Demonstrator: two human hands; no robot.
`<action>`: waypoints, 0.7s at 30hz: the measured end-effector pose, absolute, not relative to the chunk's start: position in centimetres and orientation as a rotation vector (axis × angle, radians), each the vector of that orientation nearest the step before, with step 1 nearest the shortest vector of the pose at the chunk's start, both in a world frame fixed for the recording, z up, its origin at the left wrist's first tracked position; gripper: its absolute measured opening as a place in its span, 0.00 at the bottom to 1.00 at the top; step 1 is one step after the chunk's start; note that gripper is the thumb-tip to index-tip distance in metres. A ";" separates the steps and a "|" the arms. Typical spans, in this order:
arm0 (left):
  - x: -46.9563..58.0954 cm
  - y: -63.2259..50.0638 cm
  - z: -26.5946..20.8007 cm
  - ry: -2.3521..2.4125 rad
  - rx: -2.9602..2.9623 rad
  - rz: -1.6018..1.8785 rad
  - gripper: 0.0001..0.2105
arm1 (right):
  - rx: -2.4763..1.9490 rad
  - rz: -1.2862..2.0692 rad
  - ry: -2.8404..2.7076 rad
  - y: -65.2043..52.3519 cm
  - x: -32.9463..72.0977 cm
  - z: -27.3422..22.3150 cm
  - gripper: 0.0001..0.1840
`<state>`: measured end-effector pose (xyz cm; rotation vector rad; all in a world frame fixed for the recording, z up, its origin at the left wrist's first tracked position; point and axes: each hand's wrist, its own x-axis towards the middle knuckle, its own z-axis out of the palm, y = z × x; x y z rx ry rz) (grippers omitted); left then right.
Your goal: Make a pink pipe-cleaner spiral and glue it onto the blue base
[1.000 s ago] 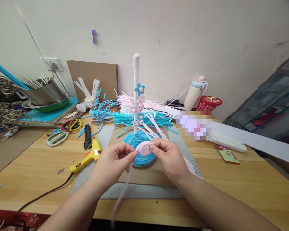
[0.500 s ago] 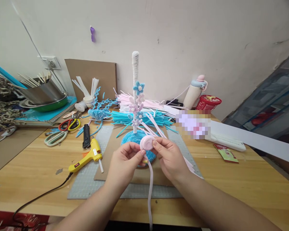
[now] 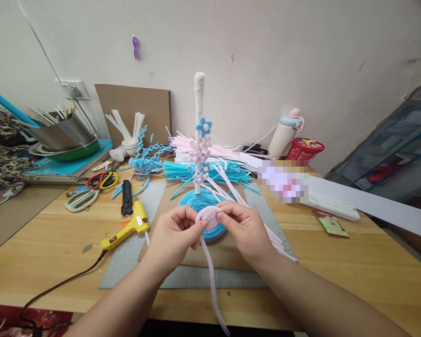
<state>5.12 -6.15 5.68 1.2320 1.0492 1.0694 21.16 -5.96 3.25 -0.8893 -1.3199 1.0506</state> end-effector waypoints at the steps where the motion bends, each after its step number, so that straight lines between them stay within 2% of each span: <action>1: 5.3 -6.2 5.5 1.093 1.246 1.117 0.12 | -0.899 1.043 -1.329 -6.0 21.1 3.2 0.06; 4: 5.5 -6.2 5.1 1.185 1.282 1.216 0.11 | -0.934 1.013 -1.333 -6.1 21.1 3.2 0.06; 10: 5.1 -5.3 4.5 1.076 1.232 1.023 0.14 | -0.962 1.002 -1.374 -5.8 21.1 3.0 0.07; 16: 5.4 -5.4 3.8 1.151 1.243 1.110 0.15 | -1.009 0.809 -1.456 -5.9 20.8 2.5 0.06; 21: 5.6 -5.2 3.7 1.181 1.292 1.001 0.14 | -1.014 0.756 -1.504 -5.8 20.9 2.3 0.07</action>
